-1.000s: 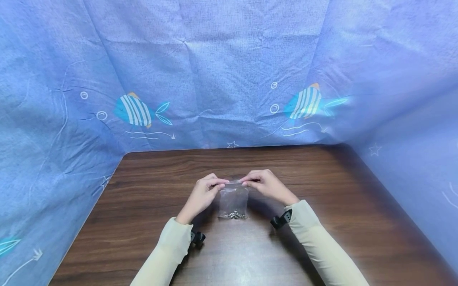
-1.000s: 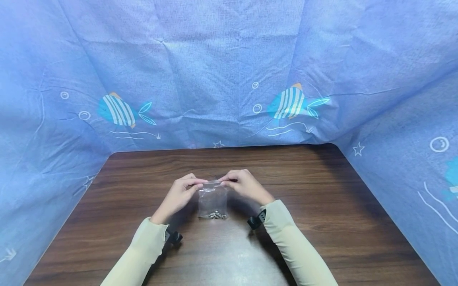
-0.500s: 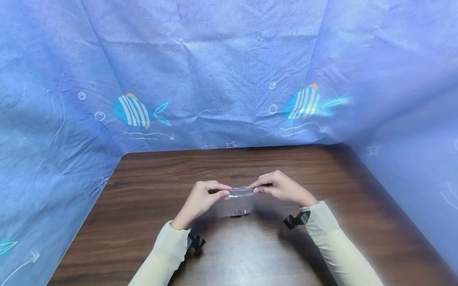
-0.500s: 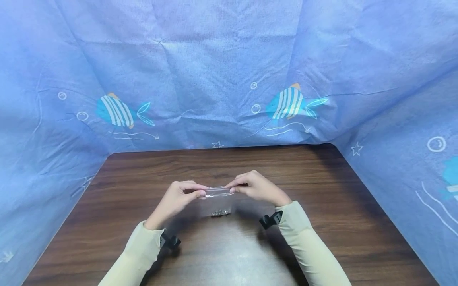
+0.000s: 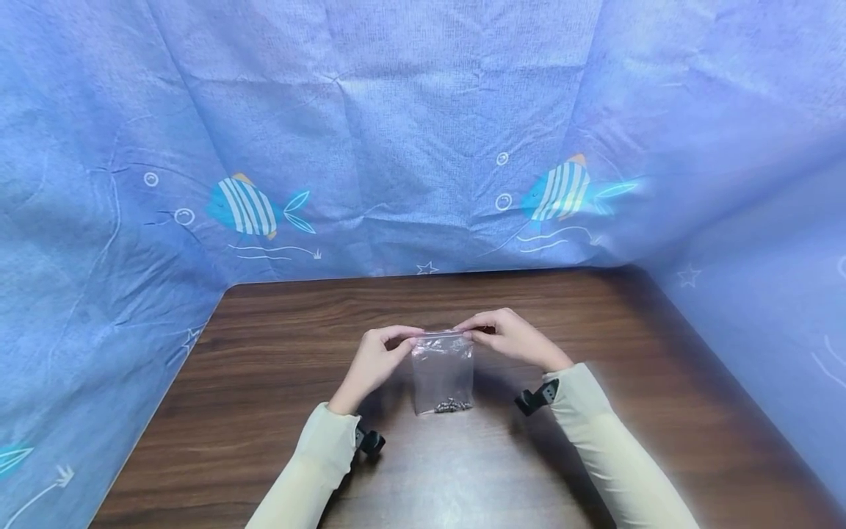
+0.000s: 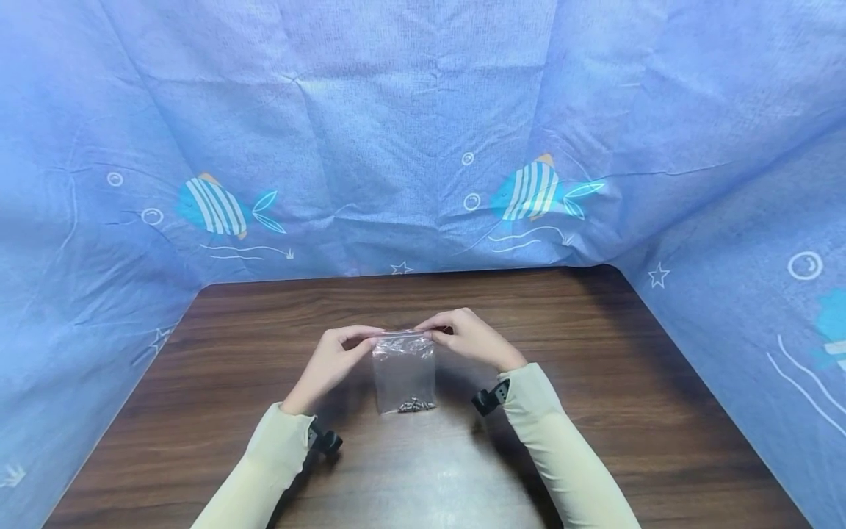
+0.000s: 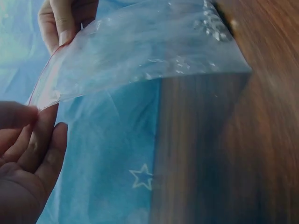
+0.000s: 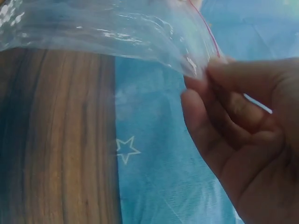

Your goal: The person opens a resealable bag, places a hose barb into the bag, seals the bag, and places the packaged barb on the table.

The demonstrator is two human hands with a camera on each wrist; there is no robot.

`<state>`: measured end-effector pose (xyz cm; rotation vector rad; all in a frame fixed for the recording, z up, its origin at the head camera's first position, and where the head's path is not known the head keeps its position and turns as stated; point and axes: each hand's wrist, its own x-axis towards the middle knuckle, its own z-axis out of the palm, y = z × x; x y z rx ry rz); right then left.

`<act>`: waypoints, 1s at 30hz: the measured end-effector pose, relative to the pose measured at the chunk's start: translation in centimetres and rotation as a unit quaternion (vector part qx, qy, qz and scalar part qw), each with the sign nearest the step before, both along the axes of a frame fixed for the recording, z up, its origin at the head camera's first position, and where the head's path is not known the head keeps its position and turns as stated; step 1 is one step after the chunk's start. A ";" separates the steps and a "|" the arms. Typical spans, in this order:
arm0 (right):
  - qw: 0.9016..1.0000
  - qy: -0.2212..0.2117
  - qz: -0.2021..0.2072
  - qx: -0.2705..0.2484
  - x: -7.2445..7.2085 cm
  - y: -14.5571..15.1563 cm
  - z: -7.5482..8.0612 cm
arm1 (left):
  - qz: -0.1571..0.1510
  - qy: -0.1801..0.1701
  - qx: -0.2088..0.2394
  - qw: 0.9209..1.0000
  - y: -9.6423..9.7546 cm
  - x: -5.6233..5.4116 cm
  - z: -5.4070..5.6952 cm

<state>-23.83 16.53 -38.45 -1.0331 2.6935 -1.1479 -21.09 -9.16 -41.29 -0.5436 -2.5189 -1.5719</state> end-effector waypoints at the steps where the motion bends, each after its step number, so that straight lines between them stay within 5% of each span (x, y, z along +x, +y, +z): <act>1: 1.000 0.013 -0.014 0.000 -0.1 -0.2 -0.2 | 0.005 0.002 0.010 1.000 0.0 -0.2 -0.2; 5: 0.997 0.047 -0.067 -0.010 -0.7 -1.2 -1.3 | 0.017 0.005 0.051 0.999 0.2 -1.1 -1.1; 14: 0.988 -0.023 -0.149 -0.031 -2.7 -2.4 -3.7 | 0.025 -0.014 0.028 0.999 0.3 -2.7 -2.7; 22: 0.986 -0.050 -0.155 -0.039 -3.9 -2.7 -5.5 | 0.013 -0.036 -0.034 0.999 -0.6 -3.2 -3.5; 30: 0.986 -0.087 -0.136 0.044 -4.0 -2.0 -6.0 | -0.001 -0.040 -0.098 0.994 -1.2 -3.2 -3.3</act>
